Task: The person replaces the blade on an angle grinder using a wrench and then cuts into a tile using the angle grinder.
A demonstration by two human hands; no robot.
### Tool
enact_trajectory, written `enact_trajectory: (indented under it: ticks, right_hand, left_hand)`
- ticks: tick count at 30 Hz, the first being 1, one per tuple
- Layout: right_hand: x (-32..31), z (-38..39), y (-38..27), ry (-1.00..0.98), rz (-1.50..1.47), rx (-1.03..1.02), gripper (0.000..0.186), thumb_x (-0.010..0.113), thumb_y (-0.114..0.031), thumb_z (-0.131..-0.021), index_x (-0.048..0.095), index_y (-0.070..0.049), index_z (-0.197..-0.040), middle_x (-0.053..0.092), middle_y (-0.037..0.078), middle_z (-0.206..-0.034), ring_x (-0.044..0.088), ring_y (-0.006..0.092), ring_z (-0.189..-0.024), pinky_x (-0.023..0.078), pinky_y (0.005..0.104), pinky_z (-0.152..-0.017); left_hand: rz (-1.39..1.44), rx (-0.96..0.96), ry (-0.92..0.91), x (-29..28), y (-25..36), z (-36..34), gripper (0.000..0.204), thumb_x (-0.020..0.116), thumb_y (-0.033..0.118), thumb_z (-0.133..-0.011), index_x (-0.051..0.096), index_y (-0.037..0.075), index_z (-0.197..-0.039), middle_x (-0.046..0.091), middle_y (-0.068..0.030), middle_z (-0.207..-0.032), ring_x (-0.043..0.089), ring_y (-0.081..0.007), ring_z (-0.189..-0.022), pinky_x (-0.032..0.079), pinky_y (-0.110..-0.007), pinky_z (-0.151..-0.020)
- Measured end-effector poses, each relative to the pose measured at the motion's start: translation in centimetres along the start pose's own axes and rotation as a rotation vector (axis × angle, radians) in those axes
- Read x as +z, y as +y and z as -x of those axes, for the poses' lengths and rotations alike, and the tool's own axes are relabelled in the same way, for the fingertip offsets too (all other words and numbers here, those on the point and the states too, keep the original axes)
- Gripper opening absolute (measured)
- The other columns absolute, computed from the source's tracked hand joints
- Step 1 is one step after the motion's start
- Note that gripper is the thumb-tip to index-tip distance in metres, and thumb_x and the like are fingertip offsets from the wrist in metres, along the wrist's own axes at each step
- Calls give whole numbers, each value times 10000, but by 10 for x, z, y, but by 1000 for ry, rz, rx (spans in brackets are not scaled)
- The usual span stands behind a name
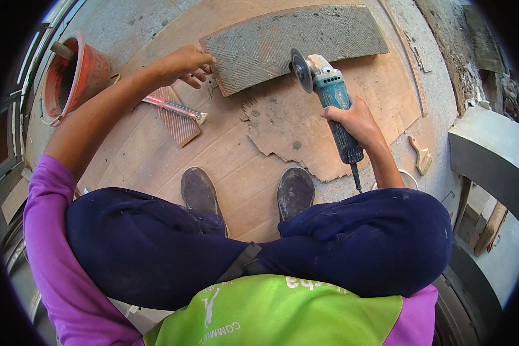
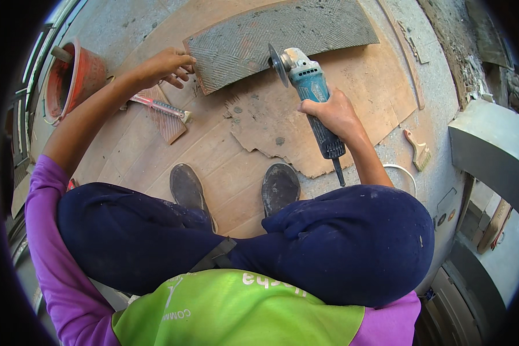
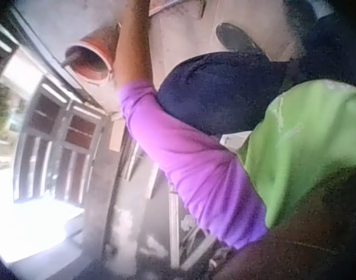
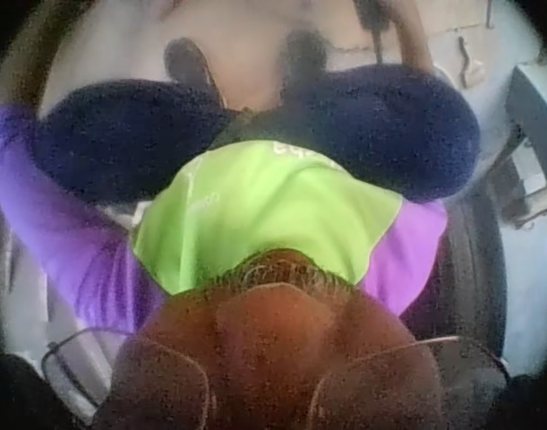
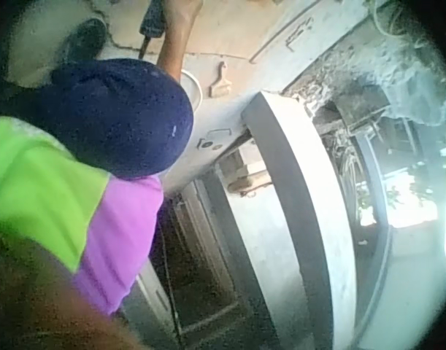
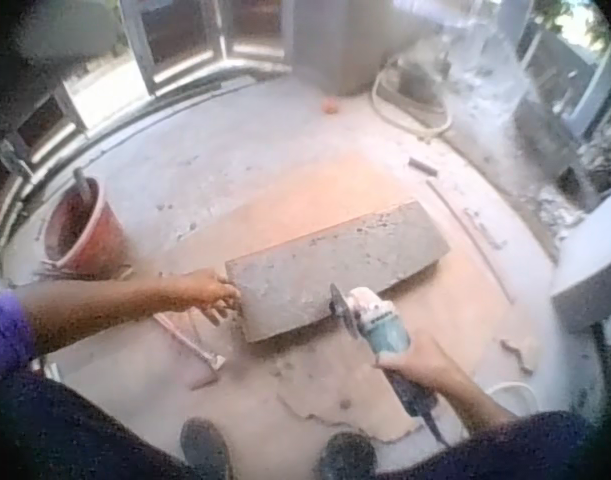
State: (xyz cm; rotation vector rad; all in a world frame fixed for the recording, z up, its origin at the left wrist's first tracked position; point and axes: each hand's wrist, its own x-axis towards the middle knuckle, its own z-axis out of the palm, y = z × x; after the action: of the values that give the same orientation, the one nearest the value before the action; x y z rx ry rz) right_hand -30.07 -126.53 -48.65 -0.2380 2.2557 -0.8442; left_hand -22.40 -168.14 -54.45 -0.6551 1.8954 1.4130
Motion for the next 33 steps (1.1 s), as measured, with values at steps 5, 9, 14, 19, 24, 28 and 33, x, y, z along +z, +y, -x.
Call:
enact_trajectory:
  ticks: [5,9,14,19,24,28,33]
  right_hand:
    - [-2,0,1,0,12,10,440,802,-328,-715,653,6,-959,628,80,-720,614,178,-559,479,295,-495]
    - [-2,0,-2,19,7,33,452,805,-328,-658,685,15,-926,659,112,-733,654,205,-605,508,313,-528]
    - [-3,-3,6,14,21,29,496,807,-336,-655,676,37,-956,665,128,-752,658,213,-611,514,321,-532]
    - [-1,-2,4,7,22,20,503,809,-336,-656,671,40,-961,664,131,-751,659,219,-612,517,328,-532]
    - [-12,8,2,38,24,22,486,808,-334,-660,673,35,-947,661,128,-743,654,218,-605,514,325,-531]
    - [-7,7,-2,31,-18,12,472,810,-333,-661,673,31,-930,657,122,-731,646,212,-598,508,322,-529]
    - [-8,6,-4,20,17,28,468,811,-333,-661,672,29,-923,657,121,-728,643,210,-596,504,323,-526]
  left_hand:
    - [4,-9,9,3,3,-1,523,639,387,-952,614,-49,-1239,630,-155,-1115,654,-213,-861,631,-381,-699]
    - [-1,-7,11,3,3,0,528,642,392,-947,614,-51,-1233,632,-158,-1122,653,-210,-859,631,-378,-695]
    - [5,13,-2,3,2,-1,540,639,403,-945,612,-52,-1234,636,-170,-1130,651,-211,-864,630,-374,-696]
    - [3,6,9,1,0,0,542,639,406,-943,611,-53,-1232,639,-181,-1145,650,-215,-875,630,-372,-699]
    - [16,21,-17,5,5,-7,574,648,404,-944,597,-60,-1277,641,-194,-1169,652,-224,-879,631,-376,-706]
    - [12,6,3,0,-2,-1,587,649,404,-945,591,-61,-1298,643,-193,-1166,653,-223,-873,632,-375,-709]
    - [-2,7,13,1,0,-1,584,646,398,-948,591,-63,-1301,640,-202,-1188,655,-221,-871,634,-376,-713]
